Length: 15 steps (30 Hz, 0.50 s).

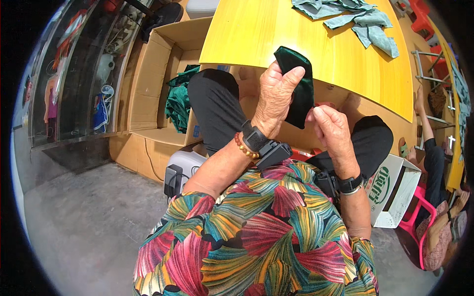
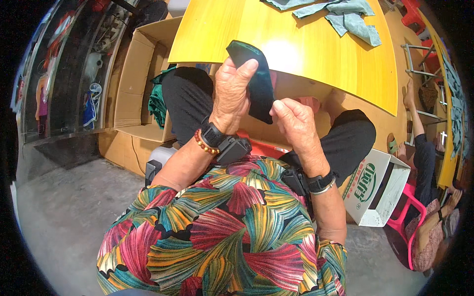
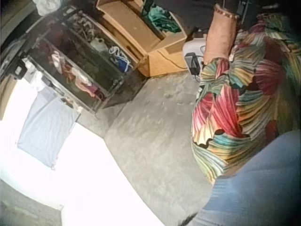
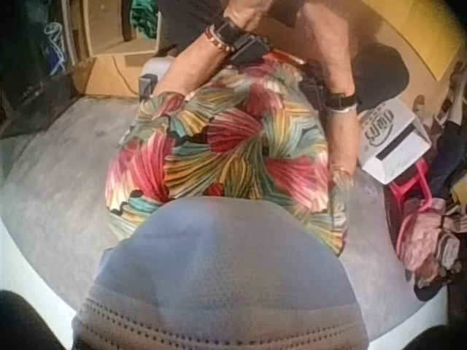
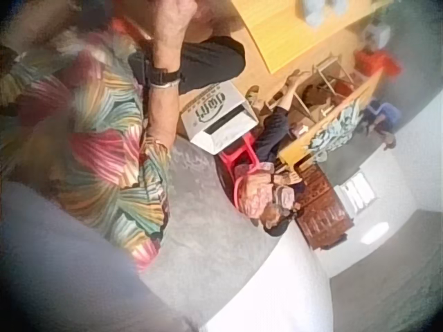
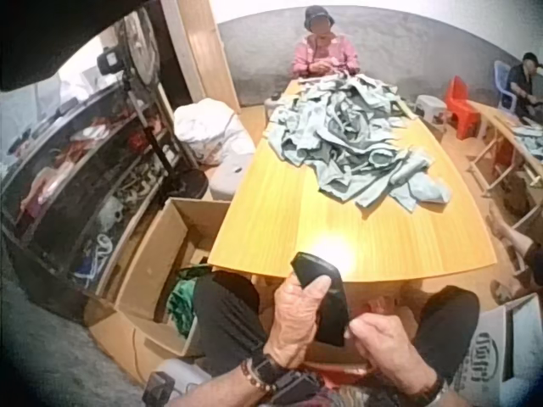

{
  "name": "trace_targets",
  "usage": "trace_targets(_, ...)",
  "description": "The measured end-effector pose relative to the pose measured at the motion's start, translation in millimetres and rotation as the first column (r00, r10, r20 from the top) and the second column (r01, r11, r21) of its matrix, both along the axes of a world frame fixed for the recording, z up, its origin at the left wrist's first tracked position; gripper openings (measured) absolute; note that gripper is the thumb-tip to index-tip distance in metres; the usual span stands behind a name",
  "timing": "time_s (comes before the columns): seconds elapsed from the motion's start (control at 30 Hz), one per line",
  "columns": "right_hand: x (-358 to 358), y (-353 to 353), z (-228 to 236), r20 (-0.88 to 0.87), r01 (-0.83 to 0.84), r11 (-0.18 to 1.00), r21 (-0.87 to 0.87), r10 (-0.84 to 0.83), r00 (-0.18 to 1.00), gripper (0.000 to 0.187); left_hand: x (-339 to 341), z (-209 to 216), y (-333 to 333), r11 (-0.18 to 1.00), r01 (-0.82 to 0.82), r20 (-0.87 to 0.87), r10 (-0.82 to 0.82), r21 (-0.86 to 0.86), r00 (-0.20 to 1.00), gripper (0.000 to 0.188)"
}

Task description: Turning fabric tubes inside out using a thin metal rod.

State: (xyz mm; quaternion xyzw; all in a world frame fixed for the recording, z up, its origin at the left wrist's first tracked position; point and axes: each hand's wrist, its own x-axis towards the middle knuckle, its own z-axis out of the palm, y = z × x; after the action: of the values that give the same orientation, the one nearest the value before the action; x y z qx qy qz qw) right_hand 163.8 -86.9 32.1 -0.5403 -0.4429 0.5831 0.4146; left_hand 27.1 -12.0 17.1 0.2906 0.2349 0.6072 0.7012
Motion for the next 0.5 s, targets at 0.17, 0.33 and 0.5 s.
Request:
trace_targets(0.17, 1, -3, 4, -0.046, -0.007, 0.996, -0.091, 0.002, 0.999, 0.029, -5, -8, -11, 0.99, 0.128, -0.313, -0.105, 0.051, 0.944, 0.023)
trace_targets(0.33, 3, -7, 5, 0.018, -0.002, 0.996, -0.091, 0.004, 1.0, 0.027, -2, -2, -9, 1.0, 0.026, -0.142, -0.025, 0.002, 0.99, 0.021)
trace_targets(0.5, 7, -9, -1, 0.172, -0.01, 0.998, 0.061, 0.0, 0.985, 0.024, -1, 8, -8, 0.999, 0.011, -0.169, -0.016, -0.03, 0.986, 0.018)
